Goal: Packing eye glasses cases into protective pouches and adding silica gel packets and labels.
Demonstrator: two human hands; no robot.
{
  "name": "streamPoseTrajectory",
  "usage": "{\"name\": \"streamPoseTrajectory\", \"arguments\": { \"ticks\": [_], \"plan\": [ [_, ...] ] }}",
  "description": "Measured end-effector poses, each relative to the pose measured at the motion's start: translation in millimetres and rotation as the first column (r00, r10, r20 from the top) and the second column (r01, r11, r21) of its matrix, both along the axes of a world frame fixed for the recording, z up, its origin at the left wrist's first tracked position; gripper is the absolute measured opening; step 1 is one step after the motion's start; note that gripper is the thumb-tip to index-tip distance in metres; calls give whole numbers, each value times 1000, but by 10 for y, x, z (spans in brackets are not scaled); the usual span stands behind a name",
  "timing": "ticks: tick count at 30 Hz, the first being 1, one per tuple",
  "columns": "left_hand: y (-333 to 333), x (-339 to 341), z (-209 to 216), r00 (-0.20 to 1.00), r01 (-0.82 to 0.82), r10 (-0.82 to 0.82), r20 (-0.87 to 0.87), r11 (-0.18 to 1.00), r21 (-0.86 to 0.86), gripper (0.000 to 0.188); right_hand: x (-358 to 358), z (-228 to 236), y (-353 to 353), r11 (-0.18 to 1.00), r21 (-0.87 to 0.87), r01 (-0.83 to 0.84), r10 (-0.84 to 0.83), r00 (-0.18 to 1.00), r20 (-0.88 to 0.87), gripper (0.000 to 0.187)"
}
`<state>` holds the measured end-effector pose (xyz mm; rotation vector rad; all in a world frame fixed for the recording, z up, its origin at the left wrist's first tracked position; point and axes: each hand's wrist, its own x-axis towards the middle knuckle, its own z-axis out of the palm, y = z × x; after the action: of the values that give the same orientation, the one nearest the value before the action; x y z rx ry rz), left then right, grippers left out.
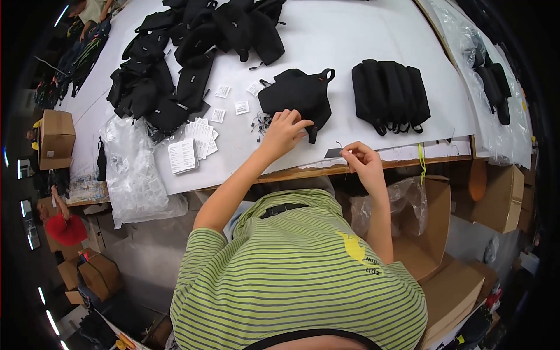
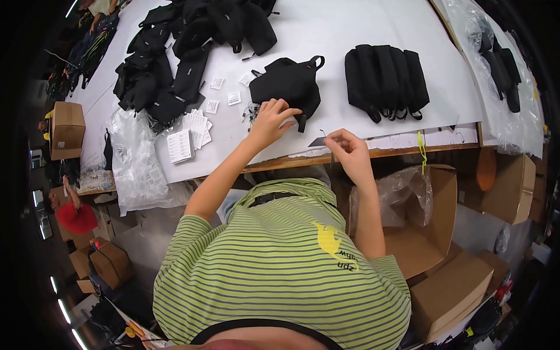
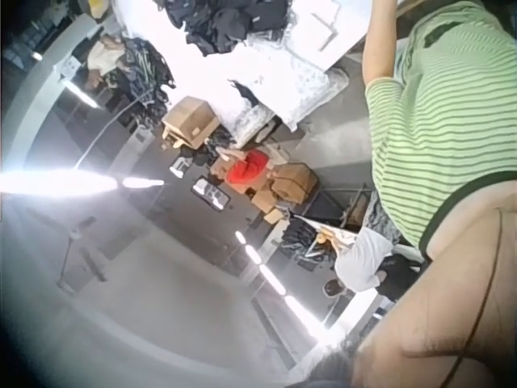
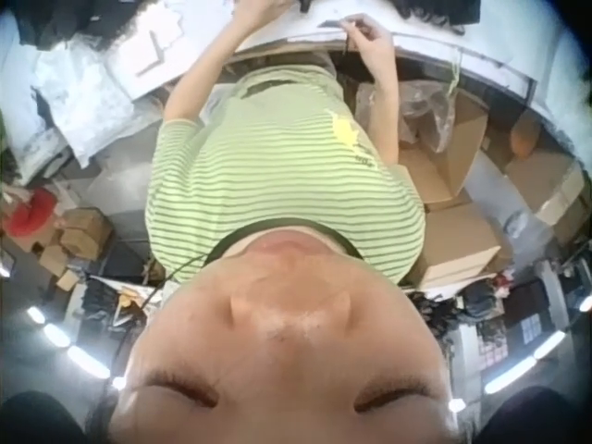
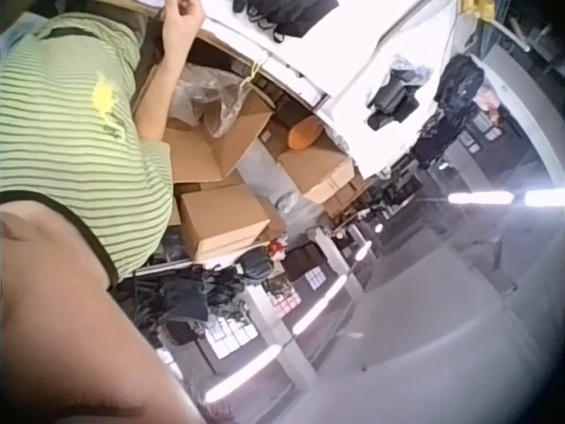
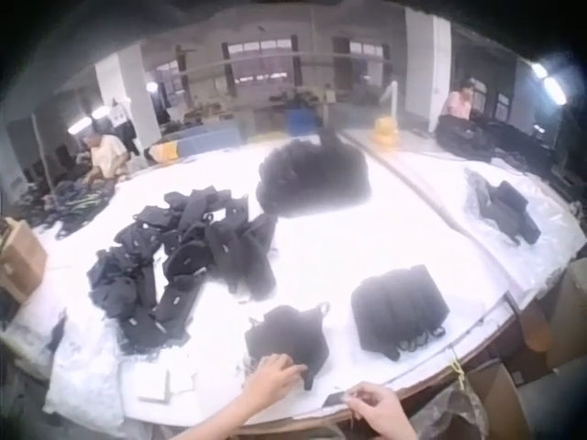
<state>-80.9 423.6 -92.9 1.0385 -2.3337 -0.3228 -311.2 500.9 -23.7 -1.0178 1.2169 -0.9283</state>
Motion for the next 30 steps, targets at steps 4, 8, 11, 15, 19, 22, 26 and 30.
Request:
{"name": "streamPoseTrajectory", "arguments": {
  "ticks": [4, 8, 11, 15, 19, 22, 26, 30],
  "plan": [
    [86, -152, -72, 999, -43, 43, -1, 999, -10, 28, 10, -126, 4, 997, -52, 63, -73, 969, -237, 11],
    [169, -249, -92, 990, -86, 82, -117, 996, -32, 21, 124, -168, -30, 969, -216, 120, -225, 790, -570, 12],
    [274, -341, 28, 919, -191, 237, -315, 967, 172, 14, 274, -110, -91, 958, -263, 110, -253, 753, -607, 13],
    [441, -342, 193, 679, -76, 581, -449, 664, 744, 8, 429, -73, -134, 953, -303, 7, -192, 787, -586, 12],
    [526, -206, 344, 647, -20, 603, -467, 626, 780, 9, 520, -109, -142, 895, -435, -98, -155, 846, -511, 14],
    [623, -95, 394, 669, -76, 548, -502, 722, 687, 9, 586, -95, -119, 911, -359, -205, -41, 819, -573, 15],
    [721, -33, 427, 677, -161, 528, -512, 785, 598, 8, 655, -129, -104, 924, -263, -277, 81, 815, -574, 14],
    [756, 95, 446, 679, -152, 584, -445, 705, 693, 10, 747, -155, -76, 919, -324, -226, 47, 877, -478, 12]
  ]
}}
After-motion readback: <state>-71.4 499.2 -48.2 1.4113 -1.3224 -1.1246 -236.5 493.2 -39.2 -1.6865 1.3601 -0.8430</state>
